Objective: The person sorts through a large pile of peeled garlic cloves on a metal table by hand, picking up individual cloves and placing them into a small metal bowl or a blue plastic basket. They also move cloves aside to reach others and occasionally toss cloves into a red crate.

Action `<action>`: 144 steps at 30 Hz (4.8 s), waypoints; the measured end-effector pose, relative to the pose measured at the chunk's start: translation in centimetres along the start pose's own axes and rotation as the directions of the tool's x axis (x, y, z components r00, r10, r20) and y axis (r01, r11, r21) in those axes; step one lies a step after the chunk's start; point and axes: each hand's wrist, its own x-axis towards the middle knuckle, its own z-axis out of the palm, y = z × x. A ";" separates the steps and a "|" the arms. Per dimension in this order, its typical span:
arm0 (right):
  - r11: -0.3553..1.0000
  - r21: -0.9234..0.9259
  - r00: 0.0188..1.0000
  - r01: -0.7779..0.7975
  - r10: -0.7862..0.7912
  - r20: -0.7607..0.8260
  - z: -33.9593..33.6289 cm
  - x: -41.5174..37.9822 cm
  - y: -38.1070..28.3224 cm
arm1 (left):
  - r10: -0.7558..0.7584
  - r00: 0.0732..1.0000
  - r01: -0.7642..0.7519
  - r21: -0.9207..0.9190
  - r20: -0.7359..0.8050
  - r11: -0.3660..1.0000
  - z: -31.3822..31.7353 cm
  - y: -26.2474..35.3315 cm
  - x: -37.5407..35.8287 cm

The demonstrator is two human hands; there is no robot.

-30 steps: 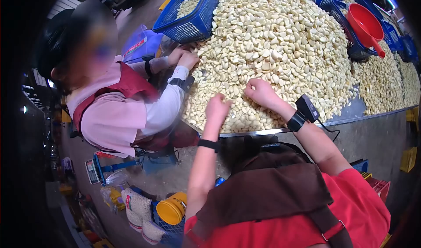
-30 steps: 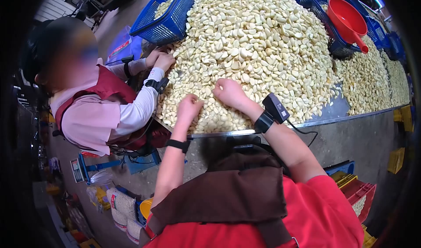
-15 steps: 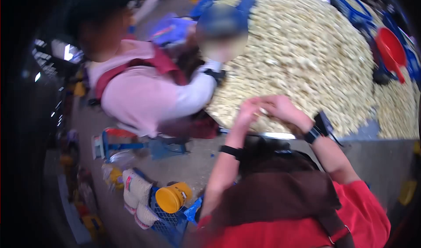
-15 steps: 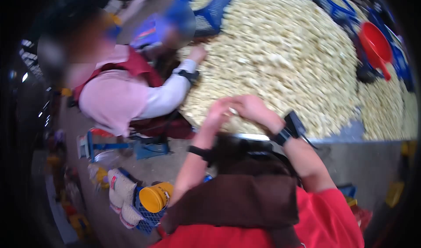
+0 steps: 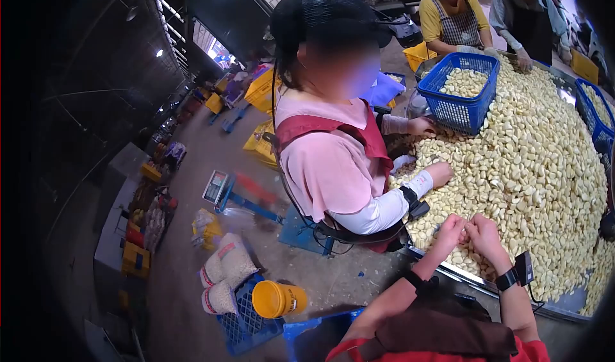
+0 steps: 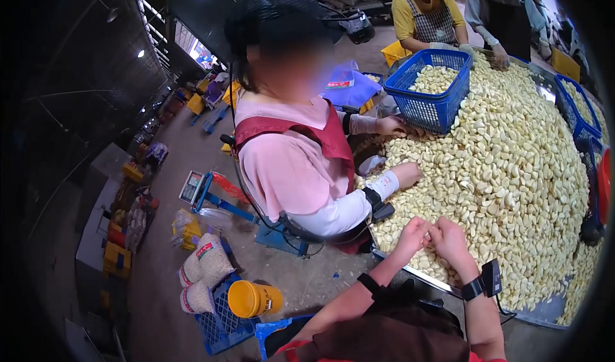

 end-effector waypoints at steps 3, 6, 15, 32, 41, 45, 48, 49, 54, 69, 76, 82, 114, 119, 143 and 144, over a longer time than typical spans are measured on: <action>0.976 0.215 1.000 -0.015 0.013 0.012 -0.3 -0.4 -0.2 | 0.303 0.948 -0.317 0.280 0.092 0.906 -0.1 0.9 -0.4; 0.822 0.536 0.981 -0.191 0.144 0.128 -0.8 -0.7 0.0 | 0.490 0.855 -0.497 0.542 0.171 0.678 1.2 3.2 -1.9; 0.105 0.886 0.857 -0.452 0.325 0.399 -3.4 -6.6 1.0 | 0.555 0.499 -0.803 0.596 0.665 0.008 2.7 5.2 -2.0; 0.638 -0.604 0.583 -0.479 0.745 0.324 -10.2 -26.2 10.2 | -0.263 0.960 0.036 0.972 -0.099 -0.232 -10.3 3.1 5.8; 0.776 -0.437 0.673 -0.454 0.620 0.403 -11.2 -21.7 6.7 | 0.168 0.986 -0.010 0.999 0.018 -0.047 -12.4 3.8 4.7; 0.942 -0.214 0.876 -0.259 0.323 0.357 -11.0 -16.6 3.0 | -0.109 0.988 0.090 0.984 -0.107 -0.153 -10.9 1.0 6.1; 0.970 -0.219 0.920 -0.103 0.176 0.350 -8.8 -11.7 1.3 | 0.023 0.999 -0.045 0.998 0.044 0.036 -8.6 -0.4 4.9; 0.964 -0.254 0.927 -0.075 0.161 0.337 -7.7 -10.1 0.6 | 0.022 0.999 -0.050 0.998 0.049 0.031 -8.9 -0.3 5.3; 0.906 -0.392 0.905 0.163 0.021 0.424 0.1 -2.4 -0.4 | 0.492 0.870 -0.183 0.909 -0.027 0.374 -10.2 4.0 6.8; 0.839 -0.494 0.938 0.228 -0.054 0.342 10.7 2.6 1.9 | 0.316 0.938 0.164 0.986 -0.143 -0.041 -11.8 4.5 1.0; 0.919 -0.386 0.930 0.076 0.075 0.361 8.4 2.9 0.6 | 0.169 0.979 -0.016 0.875 0.111 -0.483 -8.5 5.1 1.1; 0.958 -0.268 0.963 -0.104 0.164 0.212 4.8 1.8 0.0 | -0.060 0.996 -0.093 0.816 0.072 -0.571 -9.4 1.9 4.7; 0.910 0.127 0.919 -0.394 0.392 0.042 -5.3 -7.5 1.3 | 0.136 0.988 -0.093 0.977 0.068 0.190 -2.8 2.3 1.1; 0.778 -0.556 0.711 -0.293 0.566 0.417 -12.0 -15.7 1.7 | 0.301 0.954 -0.036 0.991 -0.005 0.131 -2.8 3.5 6.5; -0.161 0.969 0.805 -0.189 0.540 0.246 -3.3 -9.7 0.6 | 0.258 0.860 -0.305 0.039 0.440 0.951 11.2 1.7 -3.7; -0.161 0.973 0.759 -0.165 0.609 0.230 -4.5 -10.1 -0.3 | 0.276 0.818 -0.374 0.102 0.505 0.922 12.2 1.9 -4.2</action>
